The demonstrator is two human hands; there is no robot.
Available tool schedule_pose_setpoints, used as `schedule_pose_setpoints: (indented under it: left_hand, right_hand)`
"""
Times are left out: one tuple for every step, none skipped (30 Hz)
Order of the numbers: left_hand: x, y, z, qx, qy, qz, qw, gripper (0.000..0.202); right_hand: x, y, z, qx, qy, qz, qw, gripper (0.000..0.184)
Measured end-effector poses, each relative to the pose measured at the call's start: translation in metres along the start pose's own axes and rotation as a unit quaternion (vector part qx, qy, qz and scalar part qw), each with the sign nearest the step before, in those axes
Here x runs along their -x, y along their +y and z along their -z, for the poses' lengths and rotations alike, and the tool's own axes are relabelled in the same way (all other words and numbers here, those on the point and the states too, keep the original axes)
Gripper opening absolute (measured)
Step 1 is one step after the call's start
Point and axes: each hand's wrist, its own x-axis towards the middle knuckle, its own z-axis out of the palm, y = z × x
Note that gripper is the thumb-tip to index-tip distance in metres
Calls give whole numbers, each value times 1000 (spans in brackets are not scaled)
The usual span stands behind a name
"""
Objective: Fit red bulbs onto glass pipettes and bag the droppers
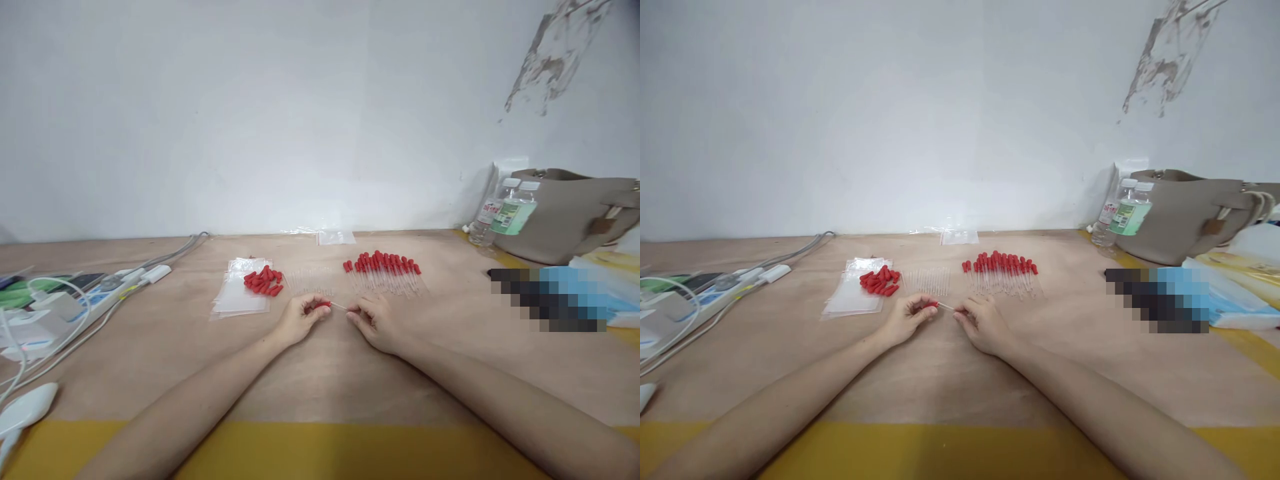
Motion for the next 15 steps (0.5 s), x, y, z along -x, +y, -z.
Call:
schedule_pose_setpoints:
  left_hand:
    - [0, 0, 0, 17, -6, 4, 1000, 24]
    - [0, 1, -1, 30, -12, 7, 999, 23]
    - [1, 1, -1, 37, -18, 7, 999, 23]
    - [1, 2, -1, 38, -23, 5, 999, 22]
    - [2, 2, -1, 35, -29, 2, 999, 22]
    - [2, 2, -1, 28, -35, -2, 999, 22]
    - [3, 2, -1, 21, -40, -6, 999, 22]
    - [4, 2, 0, 14, -47, -9, 999, 22]
    - [5, 2, 0, 6, -53, -13, 998, 22]
    - [5, 3, 0, -7, -60, -17, 998, 22]
    - [6, 4, 1, -24, -66, -24, 997, 21]
    - [6, 5, 1, -46, -72, -33, 996, 21]
    - [7, 6, 1, -68, -76, -42, 994, 20]
    - [7, 7, 2, -89, -78, -50, 992, 20]
    - [8, 8, 2, -107, -80, -54, 990, 20]
  right_hand:
    - [0, 0, 0, -8, -7, 1, 1000, 14]
    - [0, 1, 1, -16, -15, 2, 1000, 13]
    - [-1, 2, 1, -22, -24, 2, 999, 13]
    - [-1, 2, 3, -27, -33, 1, 999, 14]
    - [-2, 3, 4, -30, -42, -1, 999, 14]
    - [-3, 4, 6, -29, -52, -4, 998, 14]
    - [-4, 4, 9, -25, -63, -6, 998, 14]
    - [-5, 4, 12, -17, -76, -5, 997, 15]
    - [-6, 4, 14, -7, -89, -3, 996, 15]
    - [-7, 3, 17, 5, -101, 1, 995, 16]
    - [-8, 3, 19, 18, -110, 4, 994, 17]
    - [-8, 2, 20, 33, -114, 6, 993, 18]
    - [-7, 1, 21, 49, -114, 8, 992, 19]
    - [-6, 0, 22, 67, -109, 10, 992, 19]
    - [-5, -1, 21, 85, -100, 14, 991, 20]
